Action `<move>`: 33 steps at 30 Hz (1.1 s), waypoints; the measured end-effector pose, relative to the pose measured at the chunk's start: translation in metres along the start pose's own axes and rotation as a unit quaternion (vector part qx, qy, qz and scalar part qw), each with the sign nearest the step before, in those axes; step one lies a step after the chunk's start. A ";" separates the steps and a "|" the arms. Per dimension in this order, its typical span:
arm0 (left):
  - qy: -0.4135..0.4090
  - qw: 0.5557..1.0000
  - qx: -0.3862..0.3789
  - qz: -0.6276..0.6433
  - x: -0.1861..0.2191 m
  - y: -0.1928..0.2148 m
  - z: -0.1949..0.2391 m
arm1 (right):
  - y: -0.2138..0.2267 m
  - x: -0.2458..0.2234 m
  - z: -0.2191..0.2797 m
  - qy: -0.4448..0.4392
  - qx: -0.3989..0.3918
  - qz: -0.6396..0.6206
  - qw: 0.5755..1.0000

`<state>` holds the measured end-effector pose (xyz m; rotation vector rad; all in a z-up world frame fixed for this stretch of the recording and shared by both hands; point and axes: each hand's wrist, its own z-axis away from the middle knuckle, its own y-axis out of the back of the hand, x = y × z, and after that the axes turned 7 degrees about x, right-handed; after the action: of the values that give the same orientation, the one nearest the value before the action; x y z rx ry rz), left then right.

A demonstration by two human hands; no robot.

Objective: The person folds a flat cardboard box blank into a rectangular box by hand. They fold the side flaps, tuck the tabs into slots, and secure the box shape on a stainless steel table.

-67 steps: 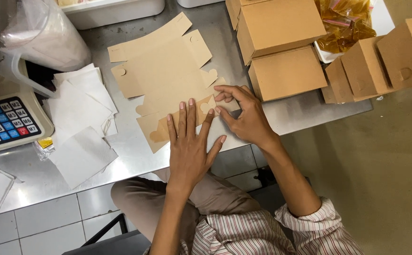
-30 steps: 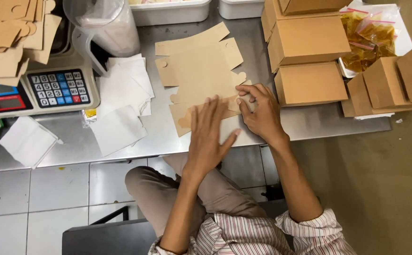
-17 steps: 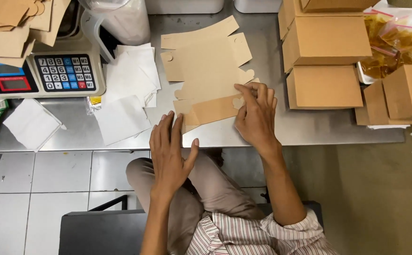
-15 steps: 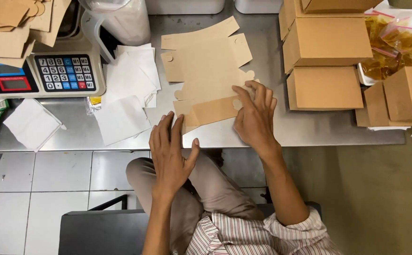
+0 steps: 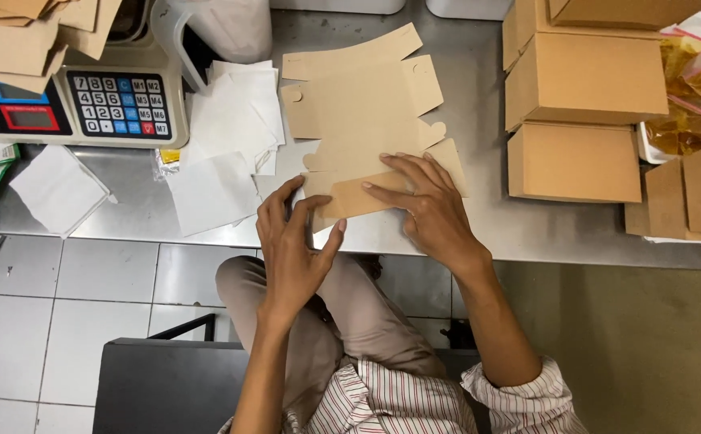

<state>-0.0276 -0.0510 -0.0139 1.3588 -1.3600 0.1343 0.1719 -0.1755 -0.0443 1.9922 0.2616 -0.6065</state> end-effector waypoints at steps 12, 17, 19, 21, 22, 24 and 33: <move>-0.005 0.998 0.005 -0.056 -0.009 0.015 -0.007 | 0.002 -0.006 -0.002 -0.016 0.010 0.016 1.000; -0.001 1.000 0.001 0.002 -0.004 0.022 -0.011 | 0.002 -0.007 -0.002 -0.022 0.007 0.016 1.000; 0.006 1.000 0.019 0.023 -0.001 0.021 -0.009 | 0.000 -0.007 -0.001 -0.019 0.007 0.021 1.000; 0.011 0.998 0.038 0.045 -0.003 0.016 -0.009 | 0.000 -0.006 -0.003 -0.016 0.009 0.028 0.999; 0.004 0.998 0.045 0.047 -0.007 0.011 -0.007 | 0.000 -0.007 -0.003 -0.020 0.007 0.031 0.999; -0.002 0.997 0.052 0.050 -0.013 0.004 -0.006 | 0.001 -0.008 -0.003 -0.024 0.004 0.034 0.999; -0.100 0.995 0.015 -0.013 -0.013 -0.005 -0.015 | 0.001 -0.011 -0.005 -0.028 0.021 0.030 0.999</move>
<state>-0.0188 -0.0336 -0.0208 1.4457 -1.5110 0.0005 0.1645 -0.1708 -0.0355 2.0117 0.1552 -0.6322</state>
